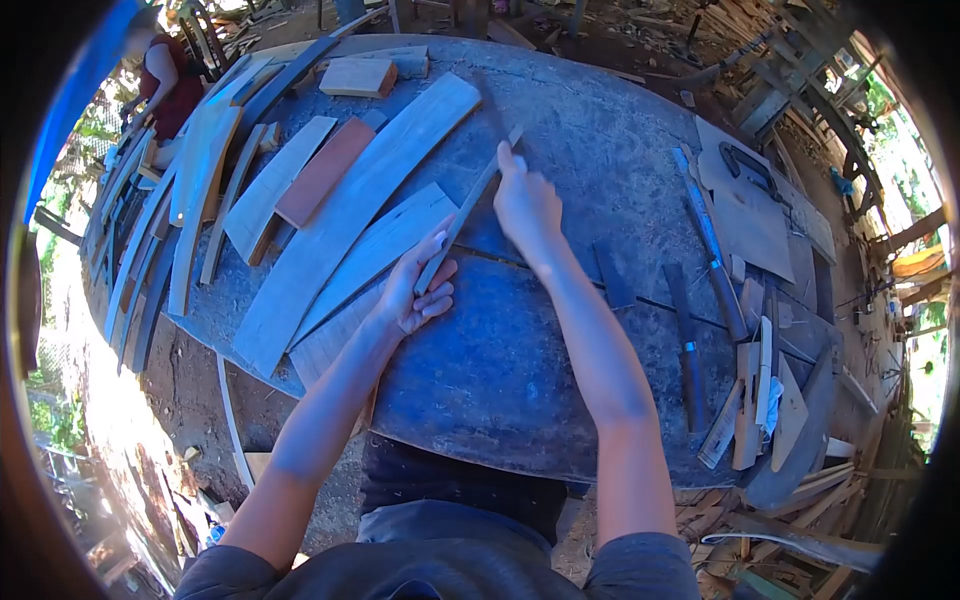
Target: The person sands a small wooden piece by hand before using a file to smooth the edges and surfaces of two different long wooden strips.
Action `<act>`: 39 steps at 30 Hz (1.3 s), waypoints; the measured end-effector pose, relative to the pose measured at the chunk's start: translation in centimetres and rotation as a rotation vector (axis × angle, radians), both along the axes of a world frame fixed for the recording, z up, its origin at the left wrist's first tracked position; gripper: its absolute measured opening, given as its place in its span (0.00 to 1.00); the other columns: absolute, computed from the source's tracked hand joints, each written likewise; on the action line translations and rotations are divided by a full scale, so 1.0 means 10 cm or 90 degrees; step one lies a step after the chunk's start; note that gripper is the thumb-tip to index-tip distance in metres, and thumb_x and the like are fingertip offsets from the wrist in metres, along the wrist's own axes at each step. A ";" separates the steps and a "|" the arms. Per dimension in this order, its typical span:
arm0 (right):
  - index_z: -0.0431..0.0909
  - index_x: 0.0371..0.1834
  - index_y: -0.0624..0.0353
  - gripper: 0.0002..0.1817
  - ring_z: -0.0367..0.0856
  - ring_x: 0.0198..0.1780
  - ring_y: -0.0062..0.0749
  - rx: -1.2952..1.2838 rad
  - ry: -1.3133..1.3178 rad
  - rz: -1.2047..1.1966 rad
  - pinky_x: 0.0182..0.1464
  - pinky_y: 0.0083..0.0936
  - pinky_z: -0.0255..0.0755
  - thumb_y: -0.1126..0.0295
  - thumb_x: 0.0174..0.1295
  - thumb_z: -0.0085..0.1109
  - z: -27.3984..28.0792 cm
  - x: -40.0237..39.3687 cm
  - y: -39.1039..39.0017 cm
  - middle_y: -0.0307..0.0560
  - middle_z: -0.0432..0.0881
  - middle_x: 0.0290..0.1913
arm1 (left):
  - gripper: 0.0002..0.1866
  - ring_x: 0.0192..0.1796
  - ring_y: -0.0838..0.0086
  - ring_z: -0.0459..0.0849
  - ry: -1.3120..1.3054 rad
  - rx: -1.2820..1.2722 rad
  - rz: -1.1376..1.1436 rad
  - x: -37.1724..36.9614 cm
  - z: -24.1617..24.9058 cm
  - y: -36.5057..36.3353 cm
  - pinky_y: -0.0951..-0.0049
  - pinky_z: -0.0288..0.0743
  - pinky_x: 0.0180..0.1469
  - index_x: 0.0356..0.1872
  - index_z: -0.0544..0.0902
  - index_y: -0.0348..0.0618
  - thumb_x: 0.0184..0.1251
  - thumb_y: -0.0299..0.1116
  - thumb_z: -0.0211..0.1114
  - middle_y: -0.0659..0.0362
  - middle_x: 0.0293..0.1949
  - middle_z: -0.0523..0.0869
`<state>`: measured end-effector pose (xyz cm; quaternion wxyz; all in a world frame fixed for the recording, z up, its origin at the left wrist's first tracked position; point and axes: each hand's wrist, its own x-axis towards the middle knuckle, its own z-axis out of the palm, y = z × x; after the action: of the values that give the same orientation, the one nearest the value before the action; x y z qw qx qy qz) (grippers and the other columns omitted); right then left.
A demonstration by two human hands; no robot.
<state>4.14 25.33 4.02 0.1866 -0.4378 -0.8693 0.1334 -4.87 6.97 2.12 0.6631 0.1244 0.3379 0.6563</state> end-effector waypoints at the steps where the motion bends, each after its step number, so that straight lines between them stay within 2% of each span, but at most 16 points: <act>1: 0.68 0.74 0.44 0.28 0.86 0.49 0.62 -0.043 -0.057 0.014 0.52 0.53 0.79 0.70 0.69 0.45 0.09 0.11 -0.25 0.63 0.87 0.46 | 0.32 0.11 0.81 0.56 -0.005 0.000 -0.002 -0.01 0.02 0.00 0.80 0.55 0.14 0.82 0.53 0.57 0.82 0.41 0.51 0.65 0.17 0.65; 3: 0.68 0.74 0.44 0.28 0.85 0.50 0.62 -0.088 -0.123 0.025 0.53 0.53 0.79 0.70 0.69 0.45 0.12 0.19 -0.30 0.63 0.87 0.46 | 0.31 0.11 0.81 0.56 0.004 0.003 0.002 0.01 0.01 0.01 0.79 0.58 0.14 0.82 0.52 0.56 0.83 0.41 0.50 0.66 0.17 0.64; 5: 0.68 0.74 0.44 0.28 0.85 0.52 0.60 -0.034 -0.030 0.045 0.53 0.52 0.79 0.71 0.69 0.44 0.07 0.17 -0.12 0.63 0.86 0.47 | 0.31 0.11 0.81 0.56 0.008 -0.011 -0.001 0.03 -0.02 0.00 0.79 0.59 0.14 0.82 0.52 0.55 0.83 0.41 0.49 0.66 0.17 0.64; 7: 0.68 0.74 0.44 0.28 0.85 0.51 0.60 -0.030 -0.024 0.023 0.52 0.52 0.79 0.70 0.69 0.44 0.06 0.00 0.14 0.63 0.86 0.47 | 0.31 0.11 0.81 0.56 0.030 -0.009 0.004 0.00 0.00 0.05 0.78 0.61 0.15 0.82 0.52 0.55 0.83 0.41 0.49 0.66 0.17 0.64; 9: 0.68 0.74 0.43 0.27 0.86 0.51 0.59 -0.032 -0.025 -0.016 0.50 0.51 0.80 0.69 0.70 0.44 0.06 -0.15 0.25 0.64 0.86 0.46 | 0.31 0.10 0.82 0.57 -0.019 0.013 0.007 -0.02 -0.01 0.06 0.77 0.67 0.16 0.82 0.51 0.53 0.83 0.41 0.48 0.66 0.17 0.64; 13: 0.68 0.74 0.44 0.27 0.86 0.50 0.60 -0.016 -0.032 -0.014 0.51 0.52 0.80 0.68 0.71 0.45 -0.06 0.09 -0.15 0.63 0.86 0.48 | 0.31 0.10 0.82 0.58 0.021 0.008 0.010 0.00 0.01 0.05 0.75 0.73 0.17 0.82 0.50 0.53 0.83 0.40 0.47 0.66 0.17 0.64; 15: 0.68 0.74 0.45 0.27 0.86 0.50 0.61 -0.047 -0.040 0.038 0.51 0.52 0.80 0.68 0.70 0.45 -0.06 0.23 -0.26 0.62 0.86 0.48 | 0.31 0.10 0.82 0.59 0.021 0.011 0.012 0.02 0.00 0.05 0.71 0.78 0.18 0.82 0.51 0.52 0.83 0.40 0.46 0.66 0.17 0.64; 20: 0.69 0.73 0.46 0.27 0.85 0.51 0.60 -0.052 0.025 -0.040 0.53 0.52 0.79 0.70 0.70 0.44 -0.06 -0.06 0.50 0.62 0.86 0.47 | 0.31 0.09 0.81 0.60 0.067 -0.001 0.020 0.05 0.03 0.05 0.71 0.80 0.19 0.82 0.51 0.52 0.83 0.40 0.46 0.65 0.16 0.64; 24: 0.70 0.73 0.45 0.26 0.85 0.51 0.60 -0.043 -0.016 -0.002 0.53 0.52 0.79 0.70 0.70 0.43 -0.03 0.17 -0.10 0.62 0.86 0.47 | 0.32 0.09 0.82 0.60 0.045 -0.001 0.015 0.01 0.04 0.04 0.72 0.80 0.19 0.82 0.51 0.53 0.83 0.41 0.48 0.65 0.15 0.64; 26: 0.69 0.73 0.44 0.27 0.85 0.51 0.62 -0.069 -0.020 0.067 0.53 0.52 0.79 0.69 0.70 0.43 -0.02 0.27 -0.27 0.62 0.86 0.48 | 0.32 0.09 0.82 0.60 0.045 -0.003 0.006 0.03 -0.04 -0.01 0.72 0.81 0.19 0.82 0.51 0.53 0.82 0.42 0.48 0.65 0.15 0.64; 29: 0.66 0.74 0.44 0.27 0.85 0.49 0.64 -0.047 0.007 0.031 0.52 0.54 0.79 0.69 0.70 0.43 -0.04 0.01 0.24 0.62 0.86 0.47 | 0.32 0.09 0.82 0.59 0.040 0.029 0.001 0.01 -0.03 0.06 0.72 0.81 0.19 0.82 0.51 0.53 0.83 0.42 0.48 0.65 0.15 0.63; 31: 0.68 0.74 0.44 0.26 0.85 0.48 0.65 -0.030 0.020 0.014 0.51 0.55 0.79 0.69 0.72 0.42 -0.01 -0.15 0.30 0.63 0.85 0.48 | 0.32 0.09 0.82 0.59 -0.053 -0.008 0.019 -0.02 -0.04 0.08 0.72 0.82 0.19 0.82 0.51 0.52 0.83 0.42 0.47 0.66 0.15 0.63; 33: 0.69 0.74 0.44 0.25 0.85 0.46 0.67 -0.018 0.019 0.000 0.50 0.56 0.79 0.68 0.74 0.41 -0.03 -0.13 0.24 0.64 0.85 0.48 | 0.30 0.09 0.83 0.59 0.004 0.004 0.016 0.02 -0.05 0.06 0.73 0.81 0.19 0.81 0.53 0.55 0.83 0.43 0.47 0.66 0.15 0.63; 35: 0.69 0.73 0.45 0.27 0.85 0.50 0.64 -0.054 0.017 0.019 0.53 0.53 0.79 0.69 0.71 0.43 -0.04 0.08 -0.12 0.63 0.86 0.48 | 0.29 0.09 0.84 0.59 0.062 0.010 0.010 0.00 -0.04 0.05 0.74 0.80 0.19 0.80 0.55 0.58 0.83 0.44 0.47 0.65 0.16 0.64; 37: 0.69 0.73 0.45 0.27 0.85 0.50 0.64 -0.076 -0.021 0.036 0.53 0.53 0.79 0.70 0.70 0.43 0.06 0.18 -0.29 0.62 0.86 0.48 | 0.32 0.10 0.83 0.59 0.026 0.026 0.011 -0.01 -0.04 0.06 0.72 0.82 0.20 0.82 0.51 0.50 0.83 0.43 0.47 0.67 0.14 0.62; 39: 0.69 0.73 0.44 0.27 0.85 0.50 0.64 -0.108 -0.061 0.044 0.53 0.52 0.79 0.70 0.70 0.43 0.02 0.26 -0.24 0.62 0.86 0.49 | 0.31 0.10 0.83 0.59 0.031 0.009 0.011 0.03 -0.06 0.04 0.72 0.82 0.20 0.82 0.51 0.50 0.83 0.43 0.47 0.67 0.14 0.62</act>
<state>6.70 22.90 4.24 0.1021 -0.4275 -0.8776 0.1916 -4.56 7.37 1.56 0.6480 0.1419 0.3505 0.6611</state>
